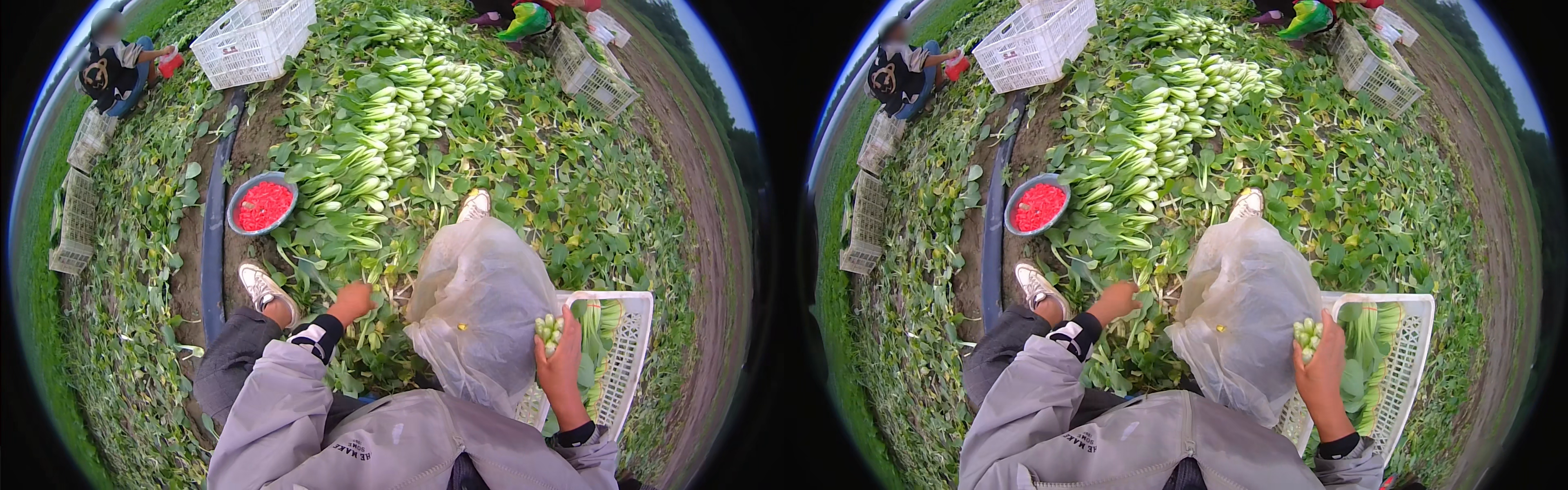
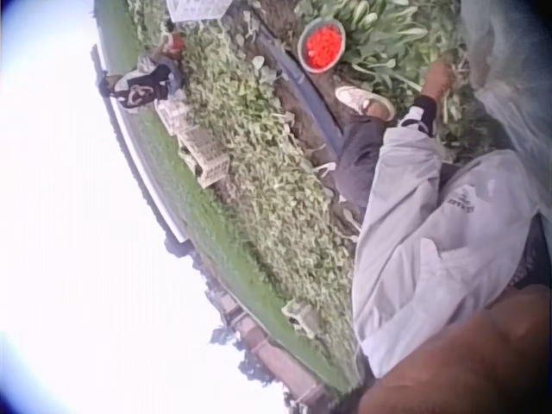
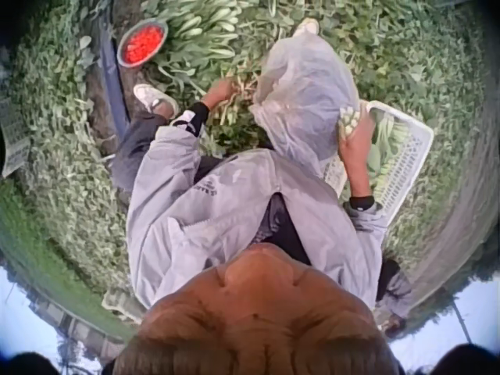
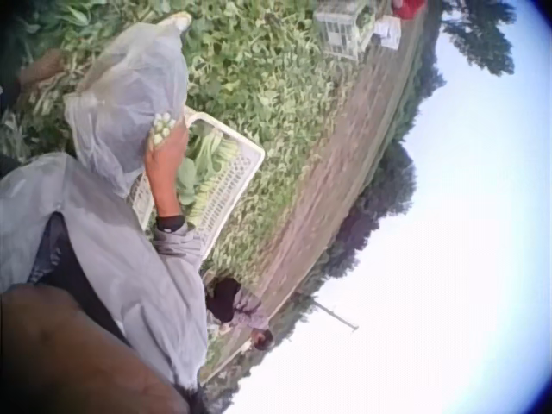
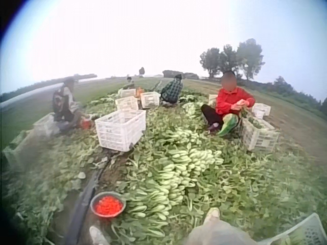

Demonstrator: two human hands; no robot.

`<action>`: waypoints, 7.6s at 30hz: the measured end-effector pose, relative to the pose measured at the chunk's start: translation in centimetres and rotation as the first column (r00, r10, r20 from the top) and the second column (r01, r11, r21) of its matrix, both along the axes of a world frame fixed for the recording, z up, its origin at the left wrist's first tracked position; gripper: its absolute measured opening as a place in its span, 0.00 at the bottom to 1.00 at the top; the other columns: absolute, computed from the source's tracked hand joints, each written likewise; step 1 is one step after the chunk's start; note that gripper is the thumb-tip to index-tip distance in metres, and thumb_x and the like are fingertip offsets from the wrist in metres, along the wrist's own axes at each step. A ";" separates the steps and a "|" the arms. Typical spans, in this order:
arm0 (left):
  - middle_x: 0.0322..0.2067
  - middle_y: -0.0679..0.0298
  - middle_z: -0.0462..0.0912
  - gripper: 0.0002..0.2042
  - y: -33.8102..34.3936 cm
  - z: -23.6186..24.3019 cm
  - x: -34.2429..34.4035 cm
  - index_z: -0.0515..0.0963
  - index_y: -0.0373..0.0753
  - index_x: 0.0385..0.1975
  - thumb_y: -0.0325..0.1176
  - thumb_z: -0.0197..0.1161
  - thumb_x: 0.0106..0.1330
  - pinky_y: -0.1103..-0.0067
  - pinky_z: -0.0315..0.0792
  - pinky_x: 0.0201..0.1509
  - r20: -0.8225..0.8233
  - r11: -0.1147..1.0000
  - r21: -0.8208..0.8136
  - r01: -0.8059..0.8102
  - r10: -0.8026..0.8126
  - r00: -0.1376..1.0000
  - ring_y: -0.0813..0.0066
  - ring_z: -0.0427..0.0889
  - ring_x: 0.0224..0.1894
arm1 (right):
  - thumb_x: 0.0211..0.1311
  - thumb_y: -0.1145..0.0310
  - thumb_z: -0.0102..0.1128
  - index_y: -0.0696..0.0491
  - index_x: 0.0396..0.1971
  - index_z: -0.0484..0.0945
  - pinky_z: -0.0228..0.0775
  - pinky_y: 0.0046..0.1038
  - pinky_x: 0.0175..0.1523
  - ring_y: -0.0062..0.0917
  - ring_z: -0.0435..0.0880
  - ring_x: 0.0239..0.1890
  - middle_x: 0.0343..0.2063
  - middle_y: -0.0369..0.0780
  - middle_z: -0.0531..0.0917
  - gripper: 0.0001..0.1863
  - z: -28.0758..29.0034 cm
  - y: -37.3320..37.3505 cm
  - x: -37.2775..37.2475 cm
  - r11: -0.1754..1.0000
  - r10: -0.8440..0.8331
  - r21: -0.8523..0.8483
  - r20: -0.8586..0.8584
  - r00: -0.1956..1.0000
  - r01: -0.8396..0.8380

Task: The person gathers small green vegetables from a pile on the ground, aligns them into a bundle, and secures the bundle with a red rubber band. The person then places the finished bundle into a white plastic crate. The process is repeated continuously.

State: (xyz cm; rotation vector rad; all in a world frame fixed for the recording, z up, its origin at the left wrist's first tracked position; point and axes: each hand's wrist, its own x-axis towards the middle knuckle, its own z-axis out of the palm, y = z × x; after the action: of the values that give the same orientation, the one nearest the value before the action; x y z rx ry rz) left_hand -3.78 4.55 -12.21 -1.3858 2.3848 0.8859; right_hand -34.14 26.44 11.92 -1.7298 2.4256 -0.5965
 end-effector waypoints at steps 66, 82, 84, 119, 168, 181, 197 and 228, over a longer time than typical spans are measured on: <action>0.40 0.64 0.74 0.21 15.4 18.3 -17.0 0.68 0.37 0.50 0.28 0.66 0.58 0.81 0.71 0.41 -0.800 0.781 0.582 0.227 0.498 0.335 0.80 0.75 0.37 | 0.62 0.50 0.56 0.61 0.61 0.60 0.60 0.38 0.61 0.46 0.68 0.57 0.55 0.54 0.69 0.37 -0.2 0.5 -0.3 0.997 0.047 -0.066 0.123 0.991 -0.039; 0.35 0.64 0.80 0.09 10.1 19.8 -17.0 0.75 0.38 0.41 0.24 0.62 0.61 0.81 0.73 0.40 -0.908 0.940 0.072 0.335 -0.077 0.411 0.76 0.79 0.36 | 0.45 0.57 0.72 0.57 0.67 0.47 0.49 0.37 0.68 0.45 0.57 0.65 0.61 0.52 0.60 0.53 1.5 0.4 -3.2 0.960 0.185 0.121 0.398 0.899 -0.252; 0.35 0.61 0.80 0.08 8.6 20.7 -16.9 0.77 0.38 0.39 0.26 0.62 0.59 0.77 0.73 0.38 -0.740 0.883 -0.382 0.275 -0.470 0.482 0.64 0.79 0.35 | 0.46 0.62 0.70 0.58 0.66 0.48 0.50 0.36 0.68 0.44 0.58 0.64 0.60 0.51 0.61 0.50 1.1 0.4 -2.8 0.965 0.184 0.106 0.373 0.909 -0.239; 0.37 0.55 0.79 0.08 0.2 7.2 -13.4 0.77 0.38 0.37 0.23 0.55 0.59 0.73 0.74 0.42 -0.825 0.993 0.058 -0.102 0.105 0.556 0.57 0.80 0.36 | 0.33 0.77 0.70 0.60 0.61 0.57 0.60 0.39 0.60 0.47 0.67 0.54 0.52 0.51 0.68 0.48 -1.6 0.6 0.2 0.990 -0.137 -0.030 -0.050 0.989 0.136; 0.43 0.59 0.76 0.27 14.4 20.3 -19.7 0.59 0.31 0.58 0.21 0.60 0.59 0.79 0.77 0.41 -0.638 0.577 0.765 0.287 0.612 0.468 0.74 0.80 0.41 | 0.46 0.64 0.69 0.58 0.63 0.54 0.61 0.35 0.62 0.45 0.68 0.58 0.56 0.54 0.67 0.45 3.2 1.6 -5.8 0.930 0.298 0.071 0.427 0.854 -0.360; 0.45 0.59 0.78 0.23 8.5 19.8 -21.8 0.66 0.37 0.55 0.21 0.59 0.58 0.78 0.74 0.49 -0.795 0.718 0.445 0.535 0.042 0.605 0.76 0.79 0.44 | 0.33 0.72 0.75 0.57 0.59 0.60 0.68 0.37 0.52 0.44 0.73 0.50 0.48 0.49 0.72 0.47 -0.5 1.6 -3.4 0.979 0.062 -0.201 0.138 0.989 -0.033; 0.33 0.52 0.82 0.11 -27.0 -1.5 -4.4 0.79 0.37 0.37 0.30 0.55 0.56 0.64 0.73 0.44 -0.393 0.826 -0.397 -0.399 0.239 0.888 0.53 0.80 0.36 | 0.40 0.74 0.69 0.60 0.59 0.58 0.62 0.40 0.56 0.45 0.69 0.50 0.49 0.50 0.68 0.43 -4.5 3.2 -3.6 0.948 -0.259 -0.181 0.029 0.965 0.260; 0.41 0.60 0.76 0.09 -34.7 -2.0 -9.5 0.75 0.42 0.40 0.27 0.59 0.60 0.78 0.66 0.51 -0.613 0.923 -0.073 -0.377 0.257 0.747 0.68 0.74 0.44 | 0.40 0.71 0.75 0.60 0.61 0.55 0.70 0.38 0.52 0.35 0.76 0.47 0.49 0.48 0.73 0.48 -5.0 3.2 -3.5 0.864 -0.488 -0.087 0.102 0.867 0.496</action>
State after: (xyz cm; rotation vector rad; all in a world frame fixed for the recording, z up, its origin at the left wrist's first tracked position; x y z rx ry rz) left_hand -13.33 -30.15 -14.26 -1.8576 2.7844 1.3903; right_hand -37.60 29.68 6.88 -1.0703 2.8331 -0.8429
